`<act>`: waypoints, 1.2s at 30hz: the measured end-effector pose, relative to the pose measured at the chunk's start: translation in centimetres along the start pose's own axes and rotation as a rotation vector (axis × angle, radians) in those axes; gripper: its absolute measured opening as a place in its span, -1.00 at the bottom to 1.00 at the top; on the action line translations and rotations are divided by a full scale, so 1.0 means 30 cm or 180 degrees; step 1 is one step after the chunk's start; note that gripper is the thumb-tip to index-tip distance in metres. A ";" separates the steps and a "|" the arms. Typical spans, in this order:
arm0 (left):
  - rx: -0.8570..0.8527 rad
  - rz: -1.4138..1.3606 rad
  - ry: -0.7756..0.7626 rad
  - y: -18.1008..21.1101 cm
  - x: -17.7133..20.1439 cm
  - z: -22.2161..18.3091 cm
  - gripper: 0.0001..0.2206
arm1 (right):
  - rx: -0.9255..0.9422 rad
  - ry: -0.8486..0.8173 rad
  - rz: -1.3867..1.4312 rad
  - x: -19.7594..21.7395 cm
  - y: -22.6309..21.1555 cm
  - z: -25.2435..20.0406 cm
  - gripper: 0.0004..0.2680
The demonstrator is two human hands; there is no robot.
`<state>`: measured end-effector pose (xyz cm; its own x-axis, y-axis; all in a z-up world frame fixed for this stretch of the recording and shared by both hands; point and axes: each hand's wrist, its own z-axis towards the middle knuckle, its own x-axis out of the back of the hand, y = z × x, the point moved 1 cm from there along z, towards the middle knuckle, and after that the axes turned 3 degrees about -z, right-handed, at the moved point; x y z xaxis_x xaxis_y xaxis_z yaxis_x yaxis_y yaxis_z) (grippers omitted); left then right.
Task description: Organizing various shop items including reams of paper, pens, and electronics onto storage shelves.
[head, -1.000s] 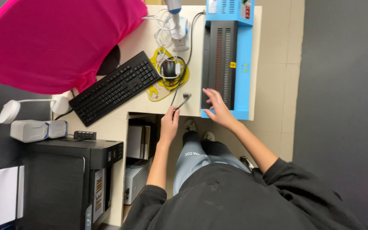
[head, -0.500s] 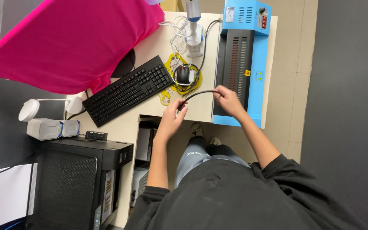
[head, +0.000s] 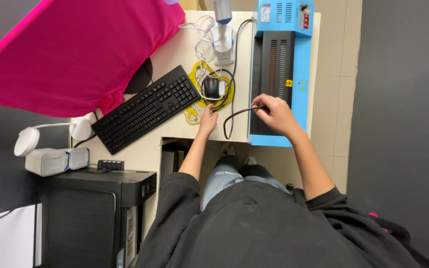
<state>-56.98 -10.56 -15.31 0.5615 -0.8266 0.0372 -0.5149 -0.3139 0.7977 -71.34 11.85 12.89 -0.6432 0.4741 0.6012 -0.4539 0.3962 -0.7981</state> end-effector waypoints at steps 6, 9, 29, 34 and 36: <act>-0.1093 0.3199 0.0490 0.036 -0.032 0.022 -0.53 | -0.0147 0.0103 0.0137 -0.013 0.030 -0.029 -0.88; -0.1412 0.3439 0.0615 0.023 -0.048 0.056 -0.68 | -0.0229 0.0198 0.0153 -0.011 0.036 -0.029 -0.88; -0.1576 0.1612 -0.0268 0.163 -0.061 -0.012 -0.76 | -0.1705 0.0041 0.0750 -0.662 0.530 0.269 -0.74; -0.2336 0.2519 0.0177 0.216 -0.040 0.037 -0.77 | -0.2299 -0.0223 0.1192 -0.681 0.556 0.276 -0.78; -0.2612 0.2866 0.0557 0.290 -0.059 0.039 -0.49 | -0.2386 -0.0062 0.1081 -0.687 0.577 0.275 -0.81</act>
<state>-63.21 -12.37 -9.13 0.3285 -0.5027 0.7996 -0.2392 0.7747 0.5853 -71.02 2.44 -13.64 -0.6851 0.6518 0.3254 0.2951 0.6567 -0.6940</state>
